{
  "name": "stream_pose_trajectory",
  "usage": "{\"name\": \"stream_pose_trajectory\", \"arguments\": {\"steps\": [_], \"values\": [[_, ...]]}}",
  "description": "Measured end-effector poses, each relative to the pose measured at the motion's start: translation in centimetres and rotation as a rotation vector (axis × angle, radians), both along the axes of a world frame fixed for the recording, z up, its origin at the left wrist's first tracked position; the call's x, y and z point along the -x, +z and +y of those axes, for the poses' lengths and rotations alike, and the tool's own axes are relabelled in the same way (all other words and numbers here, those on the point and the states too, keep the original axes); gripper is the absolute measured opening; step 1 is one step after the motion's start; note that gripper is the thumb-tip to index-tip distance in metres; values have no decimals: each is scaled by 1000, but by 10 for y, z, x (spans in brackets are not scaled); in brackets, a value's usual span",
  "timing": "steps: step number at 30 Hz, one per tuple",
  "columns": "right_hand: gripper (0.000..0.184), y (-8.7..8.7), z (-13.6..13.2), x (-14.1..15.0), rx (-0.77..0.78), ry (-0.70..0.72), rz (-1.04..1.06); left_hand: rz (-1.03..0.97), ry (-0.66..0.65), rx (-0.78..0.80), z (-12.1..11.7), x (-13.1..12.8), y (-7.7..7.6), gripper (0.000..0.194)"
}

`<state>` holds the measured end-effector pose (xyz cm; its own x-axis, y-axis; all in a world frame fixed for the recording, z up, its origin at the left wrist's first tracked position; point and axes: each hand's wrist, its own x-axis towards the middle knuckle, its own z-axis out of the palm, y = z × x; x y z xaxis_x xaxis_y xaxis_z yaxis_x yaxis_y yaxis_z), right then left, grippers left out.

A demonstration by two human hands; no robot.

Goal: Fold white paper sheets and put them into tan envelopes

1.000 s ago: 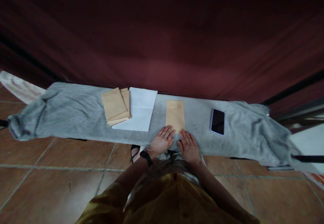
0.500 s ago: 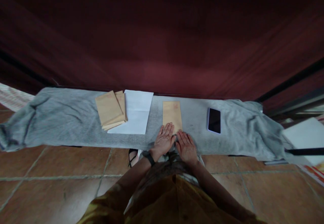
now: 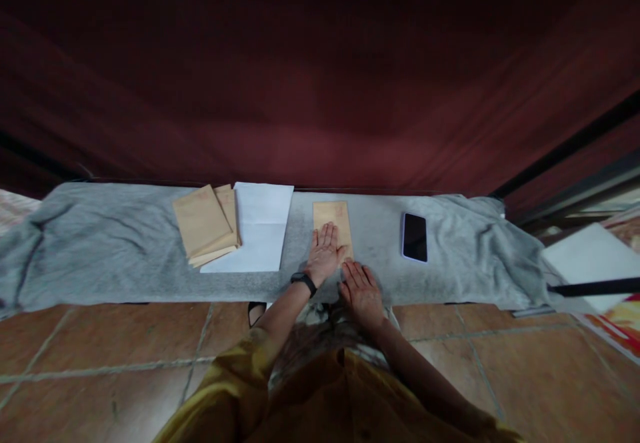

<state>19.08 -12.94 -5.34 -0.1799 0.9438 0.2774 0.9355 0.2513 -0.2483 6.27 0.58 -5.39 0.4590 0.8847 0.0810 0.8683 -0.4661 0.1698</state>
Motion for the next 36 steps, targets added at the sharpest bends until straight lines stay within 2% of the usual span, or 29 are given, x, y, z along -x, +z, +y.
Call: {"name": "stream_pose_trajectory", "arguments": {"steps": [12,17,24,36], "values": [[47,-1,-1,1,-44,-1,16,33,70,115,43,-17,18,71],[48,-4,0,0,-52,5,19,12,55,163,52,-16,21,65],[46,0,1,0,-40,-1,26,-1,-37,121,34,-6,16,57],[46,1,2,1,6,-9,-15,-6,-114,36,-4,3,14,52]]}}
